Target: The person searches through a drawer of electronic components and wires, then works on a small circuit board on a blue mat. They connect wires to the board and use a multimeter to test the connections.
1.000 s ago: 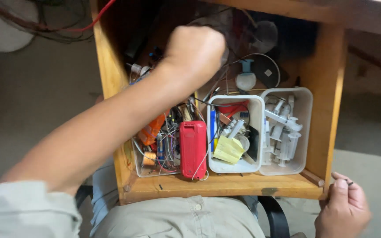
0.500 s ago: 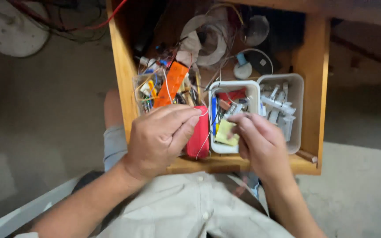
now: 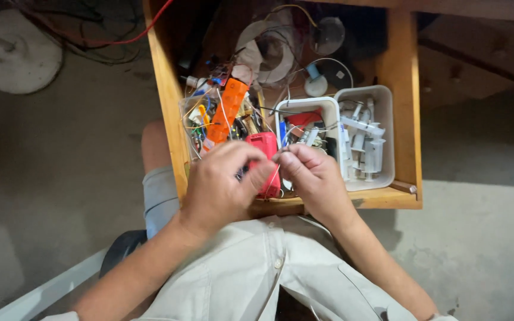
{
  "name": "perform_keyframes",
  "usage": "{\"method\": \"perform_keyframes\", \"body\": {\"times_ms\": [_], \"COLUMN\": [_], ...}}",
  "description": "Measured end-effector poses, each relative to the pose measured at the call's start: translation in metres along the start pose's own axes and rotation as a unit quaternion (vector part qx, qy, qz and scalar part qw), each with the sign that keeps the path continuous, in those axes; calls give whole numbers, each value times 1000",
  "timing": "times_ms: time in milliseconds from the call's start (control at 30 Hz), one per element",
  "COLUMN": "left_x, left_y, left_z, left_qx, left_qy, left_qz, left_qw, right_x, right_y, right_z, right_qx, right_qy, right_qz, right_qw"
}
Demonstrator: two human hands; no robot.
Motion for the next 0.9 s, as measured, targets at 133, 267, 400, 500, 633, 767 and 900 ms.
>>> {"method": "perform_keyframes", "body": {"times_ms": [133, 267, 400, 500, 633, 767, 900], "left_x": [22, 62, 82, 94, 95, 98, 90], "left_y": [32, 68, 68, 55, 55, 59, 50], "left_z": [-23, -24, -35, -47, -49, -50, -54], "left_qx": [111, 95, 40, 7, 9, 21, 27], "left_qy": [-130, -272, -281, -271, -276, -283, -284], "left_qz": [157, 433, 478, 459, 452, 437, 421], "left_qw": [973, 854, 831, 846, 848, 854, 861], "right_x": [3, -4, -10, -20, -25, -16, -35], "right_y": [7, 9, 9, 17, 14, 15, 15], "right_z": [9, 10, 17, 24, 25, 27, 26], "right_qx": [92, 119, 144, 164, 168, 161, 161], "right_qy": [25, 56, 126, 128, 133, 143, 148], "right_qz": [138, 224, 233, 209, 203, 195, 85], "right_qw": [986, 966, 954, 956, 955, 957, 972]}}
Point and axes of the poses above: each hand's wrist, its own z-axis away from the middle knuckle, its own y-axis out of the palm, x = y × z, the point moved 9 cm from there along -z, towards the middle knuckle, and after that the axes turned 7 degrees about x, right-handed, at the moved point
